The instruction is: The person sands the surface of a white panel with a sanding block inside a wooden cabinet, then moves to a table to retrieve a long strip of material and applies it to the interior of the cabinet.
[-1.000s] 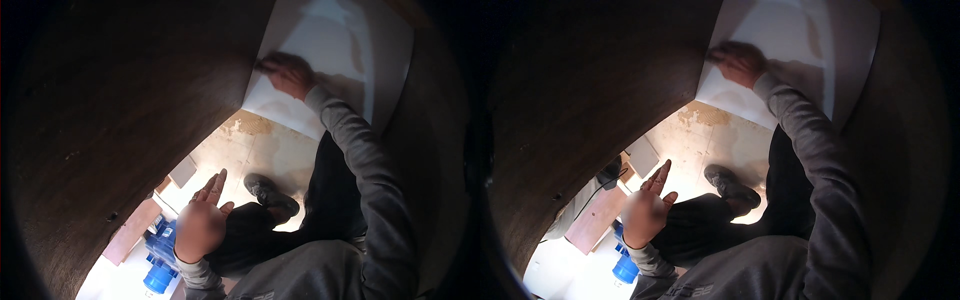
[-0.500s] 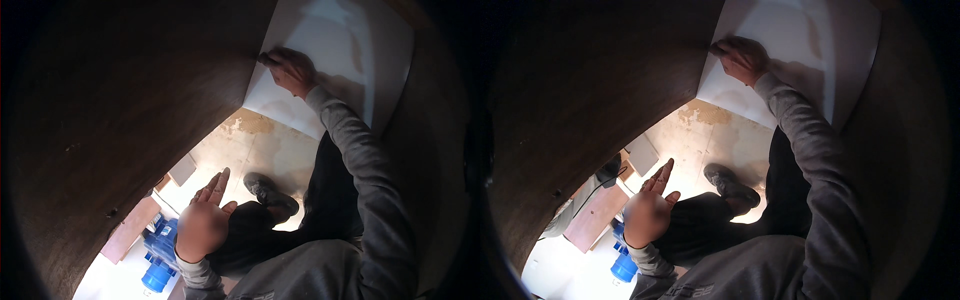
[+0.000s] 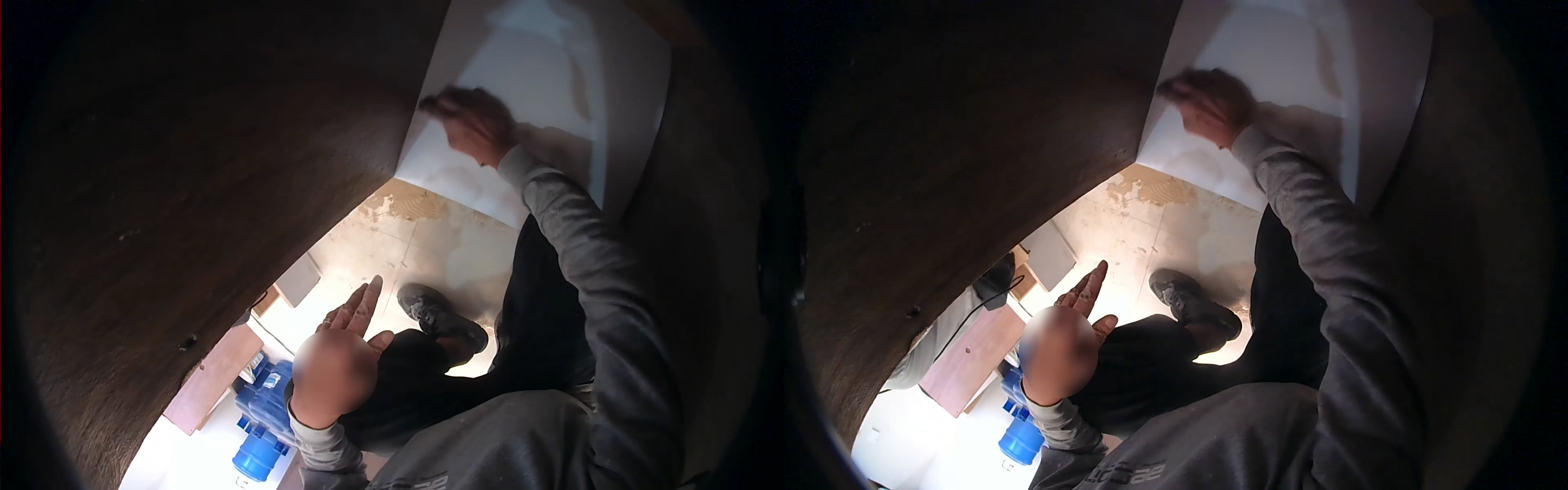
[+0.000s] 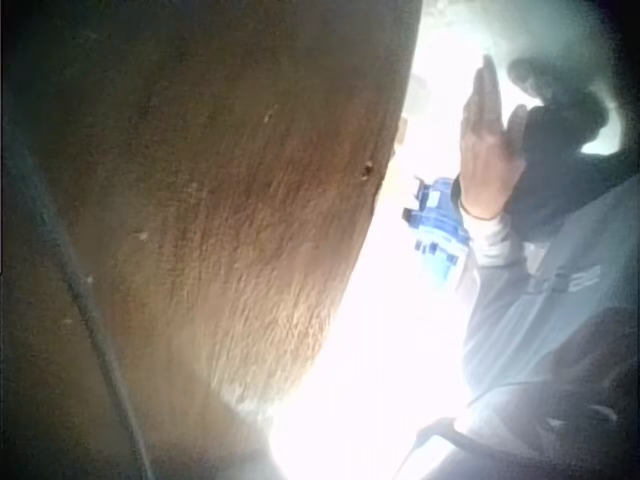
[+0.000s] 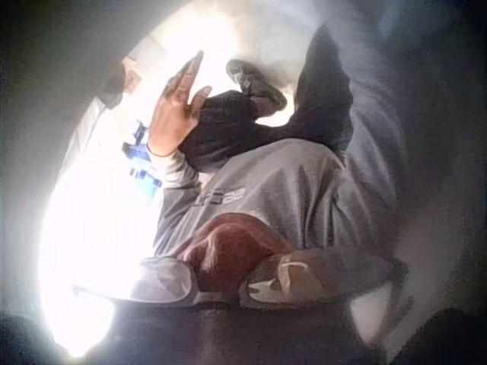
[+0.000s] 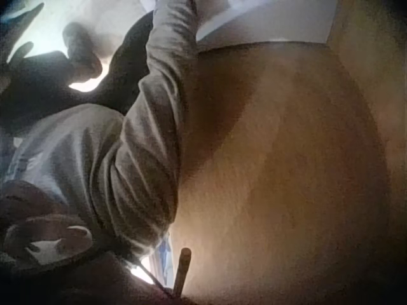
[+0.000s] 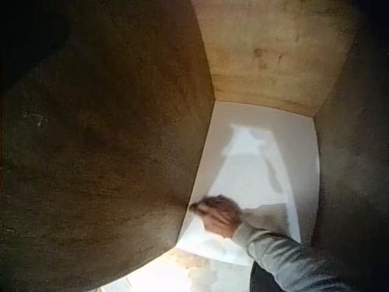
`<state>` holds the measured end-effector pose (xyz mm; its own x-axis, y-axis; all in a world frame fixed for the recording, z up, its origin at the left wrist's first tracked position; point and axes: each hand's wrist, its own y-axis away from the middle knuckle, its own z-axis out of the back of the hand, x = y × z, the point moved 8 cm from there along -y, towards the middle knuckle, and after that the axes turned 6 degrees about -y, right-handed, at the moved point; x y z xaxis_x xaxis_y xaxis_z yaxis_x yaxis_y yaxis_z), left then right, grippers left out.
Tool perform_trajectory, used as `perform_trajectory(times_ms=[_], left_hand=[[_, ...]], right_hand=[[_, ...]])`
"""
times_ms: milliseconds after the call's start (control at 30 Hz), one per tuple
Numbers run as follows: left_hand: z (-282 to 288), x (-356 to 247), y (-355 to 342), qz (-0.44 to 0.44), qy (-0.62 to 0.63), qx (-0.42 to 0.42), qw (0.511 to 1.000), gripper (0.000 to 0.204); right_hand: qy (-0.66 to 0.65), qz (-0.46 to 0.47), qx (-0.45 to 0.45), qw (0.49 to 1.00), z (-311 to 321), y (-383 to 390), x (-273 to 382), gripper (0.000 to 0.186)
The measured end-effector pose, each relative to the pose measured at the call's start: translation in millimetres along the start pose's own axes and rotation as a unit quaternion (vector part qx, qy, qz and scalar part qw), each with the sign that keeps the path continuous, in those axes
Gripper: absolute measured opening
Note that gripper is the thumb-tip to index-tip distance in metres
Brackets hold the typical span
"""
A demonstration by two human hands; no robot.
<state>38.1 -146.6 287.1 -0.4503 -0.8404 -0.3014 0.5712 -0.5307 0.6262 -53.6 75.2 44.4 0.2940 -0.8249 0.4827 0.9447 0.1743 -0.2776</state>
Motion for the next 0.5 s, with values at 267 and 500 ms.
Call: perform_trajectory(times_ms=[267, 500], left_hand=[[-4, 0, 0, 0.001, -0.004, 0.009, 1.0, 0.071], [-4, 2, 7, 0.015, -0.006, 0.002, 1.0, 0.072]], right_hand=[[0.004, 0.05, 0.072, 0.996, -14, 20, 32, 0.047], [0.049, 0.053, 0.016, 0.997, -13, 32, 24, 0.048]])
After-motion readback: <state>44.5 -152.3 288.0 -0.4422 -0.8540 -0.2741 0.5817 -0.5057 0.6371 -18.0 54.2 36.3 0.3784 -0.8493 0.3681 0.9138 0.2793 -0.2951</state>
